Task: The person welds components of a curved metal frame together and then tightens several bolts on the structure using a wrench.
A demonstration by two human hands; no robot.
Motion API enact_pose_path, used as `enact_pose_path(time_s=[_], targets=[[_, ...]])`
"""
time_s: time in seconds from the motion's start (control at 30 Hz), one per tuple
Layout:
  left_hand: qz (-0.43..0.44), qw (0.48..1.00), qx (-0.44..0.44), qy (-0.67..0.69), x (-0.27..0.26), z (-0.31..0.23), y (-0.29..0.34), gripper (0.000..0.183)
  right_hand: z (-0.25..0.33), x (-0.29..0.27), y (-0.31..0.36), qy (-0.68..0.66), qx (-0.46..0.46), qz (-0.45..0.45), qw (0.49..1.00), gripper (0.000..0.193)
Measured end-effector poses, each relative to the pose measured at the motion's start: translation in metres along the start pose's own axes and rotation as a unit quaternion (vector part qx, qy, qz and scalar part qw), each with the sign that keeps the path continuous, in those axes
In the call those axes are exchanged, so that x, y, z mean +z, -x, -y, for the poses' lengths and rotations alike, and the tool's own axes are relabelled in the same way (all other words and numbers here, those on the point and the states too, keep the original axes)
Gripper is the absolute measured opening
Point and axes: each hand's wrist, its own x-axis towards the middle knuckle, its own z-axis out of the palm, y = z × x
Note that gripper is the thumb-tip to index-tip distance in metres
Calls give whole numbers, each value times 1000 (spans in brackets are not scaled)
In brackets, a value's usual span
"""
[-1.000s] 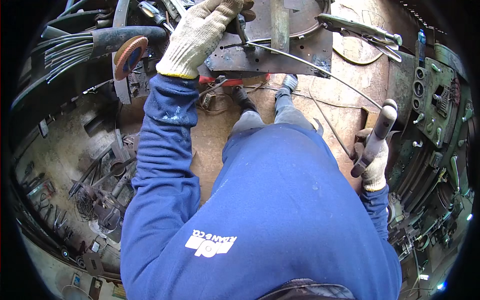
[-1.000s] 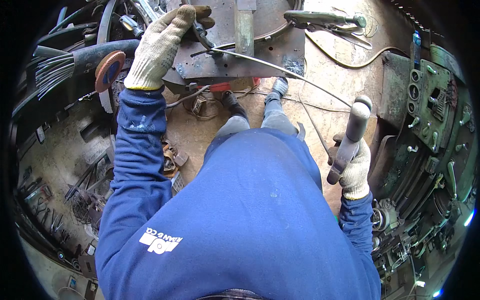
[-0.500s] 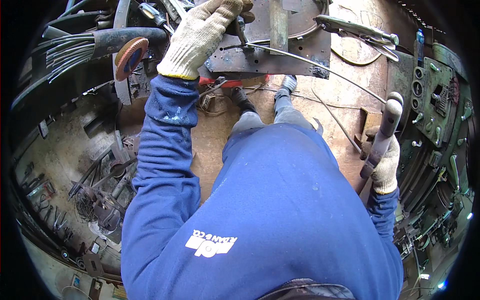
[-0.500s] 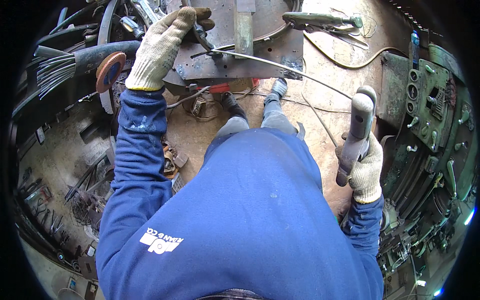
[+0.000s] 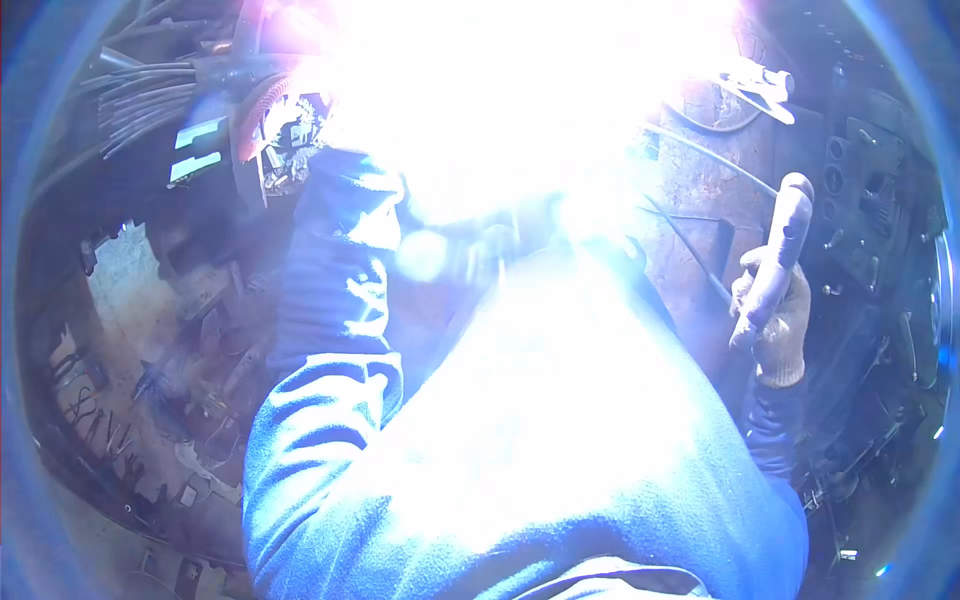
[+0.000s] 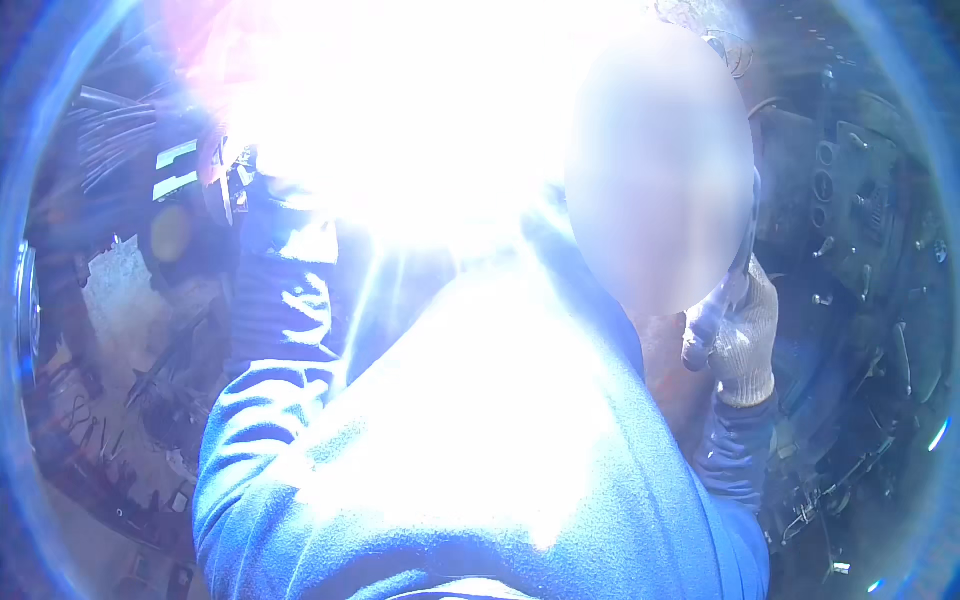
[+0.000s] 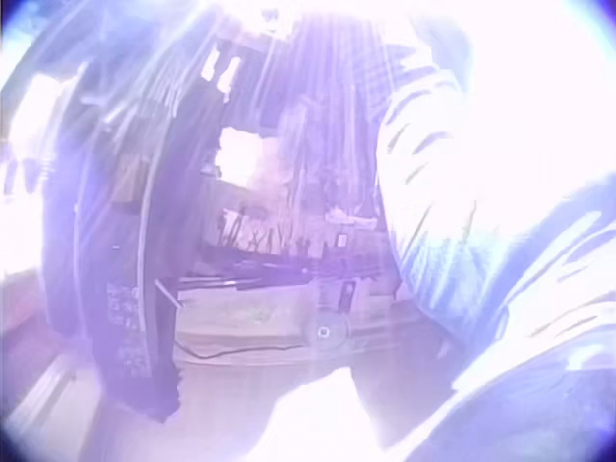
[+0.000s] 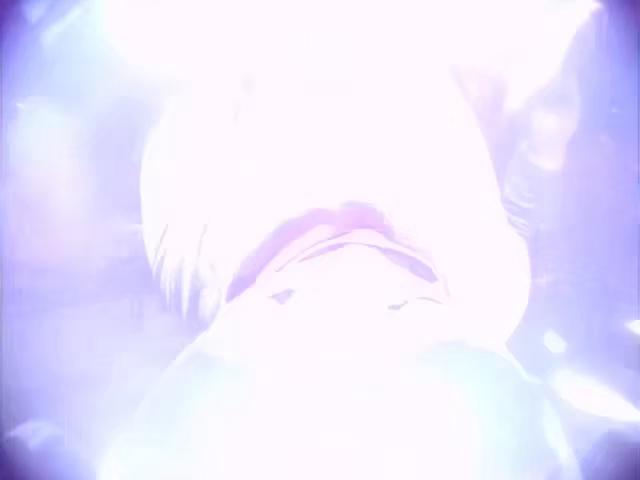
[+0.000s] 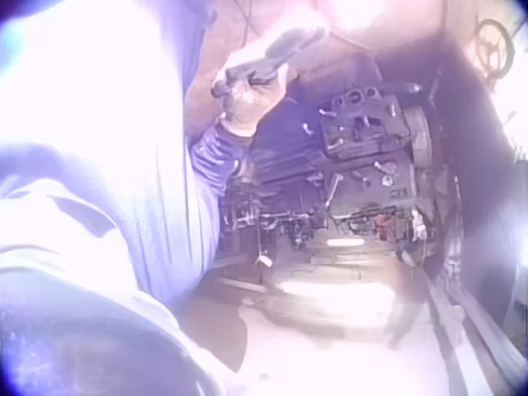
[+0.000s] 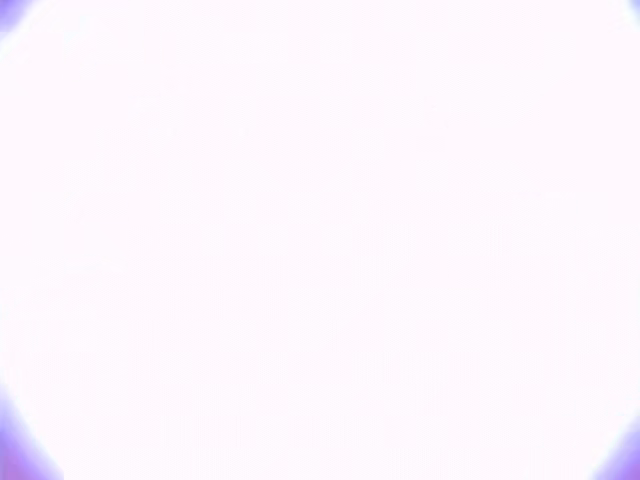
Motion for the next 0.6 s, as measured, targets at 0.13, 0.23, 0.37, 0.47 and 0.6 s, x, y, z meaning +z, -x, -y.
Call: enact_pose_path(time_s=[0.13, 0.23, 0.37, 0.47, 0.6], targets=[[48, 982, 81, 165, -23, 38, -36, 38, -15, 0, 10, 44, -42, -83, 995, 32], [4, 997, 61, -45, -7, 14, -20, 43, -26, -15, 12, 72, -26, -71, 995, 25], [41, 995, 79, -50, -11, 13, -18, 47, -21, 0, 15, 29, -10, -89, 996, 29], [56, 994, 82, -46, -8, 8, -15, 47, -19, 4, 14, 7, 7, -84, 996, 33], [33, 992, 80, -90, -1, -10, -6, 53, -22, 4, 12, 1, 22, -74, 997, 34]])
